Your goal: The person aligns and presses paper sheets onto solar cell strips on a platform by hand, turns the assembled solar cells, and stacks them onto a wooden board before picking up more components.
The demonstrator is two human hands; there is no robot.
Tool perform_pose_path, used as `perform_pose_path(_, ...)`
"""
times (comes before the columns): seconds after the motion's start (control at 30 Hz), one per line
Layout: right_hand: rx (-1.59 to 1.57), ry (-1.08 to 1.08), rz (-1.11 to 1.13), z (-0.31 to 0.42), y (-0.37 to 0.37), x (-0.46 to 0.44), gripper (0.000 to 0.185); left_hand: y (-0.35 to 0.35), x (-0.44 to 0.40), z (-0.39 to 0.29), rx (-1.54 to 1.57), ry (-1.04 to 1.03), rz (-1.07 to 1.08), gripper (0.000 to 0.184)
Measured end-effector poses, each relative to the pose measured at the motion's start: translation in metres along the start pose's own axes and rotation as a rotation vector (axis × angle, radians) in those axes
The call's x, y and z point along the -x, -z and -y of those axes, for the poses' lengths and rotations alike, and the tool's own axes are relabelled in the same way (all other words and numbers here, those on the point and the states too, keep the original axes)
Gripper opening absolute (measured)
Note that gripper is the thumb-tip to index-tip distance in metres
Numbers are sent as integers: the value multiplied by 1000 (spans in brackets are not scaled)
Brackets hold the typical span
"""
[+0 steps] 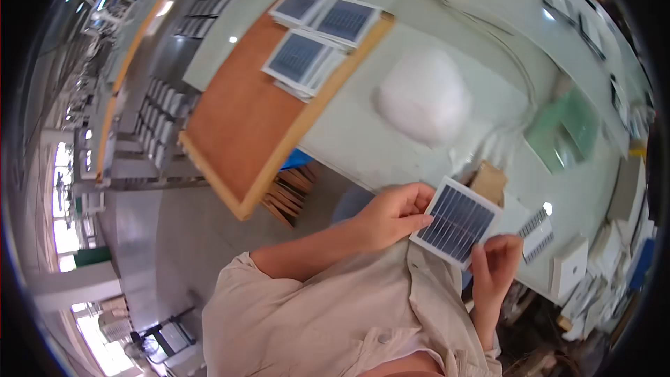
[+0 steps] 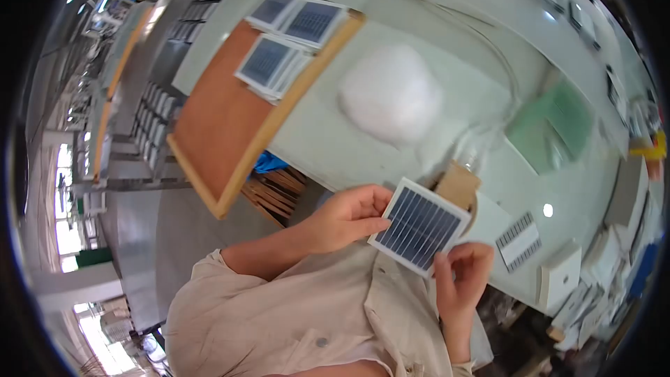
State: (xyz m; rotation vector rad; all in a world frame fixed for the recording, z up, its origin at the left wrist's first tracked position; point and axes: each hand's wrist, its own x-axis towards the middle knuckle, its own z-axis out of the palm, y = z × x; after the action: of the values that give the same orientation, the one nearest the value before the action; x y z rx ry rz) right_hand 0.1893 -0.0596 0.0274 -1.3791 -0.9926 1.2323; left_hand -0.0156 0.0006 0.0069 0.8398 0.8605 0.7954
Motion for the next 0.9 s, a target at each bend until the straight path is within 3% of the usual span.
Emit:
perform_pose_path(0.07,-4,62,156,4,-8,7,25,9,11,-22,27,77,42,31)
perform_pose_path(0.1,13,113,276,7,-7,7,27,18,16,-37,-81,89,-71,28)
perform_pose_path(0.13,14,124,257,14,-4,5,27,32,20,-58,-188,105,-175,25)
perform_pose_path(0.2,223,241,457,29,11,-3,30,69,16,-93,-185,-64,-442,20)
perform_pose_path(0.23,225,256,384,31,25,-8,27,97,10,-105,-254,-297,-594,20)
perform_pose_path(0.3,464,409,109,43,55,-23,11,150,5,-136,-502,-503,-798,29)
perform_pose_path(0.37,495,348,-197,51,108,-38,7,246,-8,-147,-511,-485,-761,32)
perform_pose_path(0.4,387,362,-333,63,135,-49,8,331,-21,-148,-725,-489,-541,31)
perform_pose_path(0.43,468,411,-522,70,166,-59,9,383,-34,-144,-990,-524,-547,30)
perform_pose_path(0.47,538,389,-668,79,195,-64,13,372,-39,-147,-1227,-422,-647,29)
perform_pose_path(0.53,877,367,-878,81,263,-81,20,358,-52,-140,-1284,-423,-576,31)
perform_pose_path(0.6,991,372,-958,72,304,-96,25,287,-47,-140,-1575,-253,-736,33)
perform_pose_path(0.67,1405,363,-1164,62,339,-108,41,281,-48,-136,-1596,-268,-753,34)
perform_pose_path(0.7,1402,377,-1172,58,353,-113,41,276,-47,-134,-1621,-266,-770,35)
perform_pose_path(0.77,1461,156,-1269,55,371,-121,50,262,-43,-134,-1576,-272,-766,36)
perform_pose_path(0.8,1403,-75,-1180,56,374,-121,56,256,-41,-135,-1540,-266,-749,38)
perform_pose_path(0.83,1398,-63,-1182,60,375,-120,56,255,-39,-135,-1537,-273,-760,38)
perform_pose_path(0.9,1308,-220,-1101,68,380,-120,56,258,-32,-132,-1537,-463,-888,37)
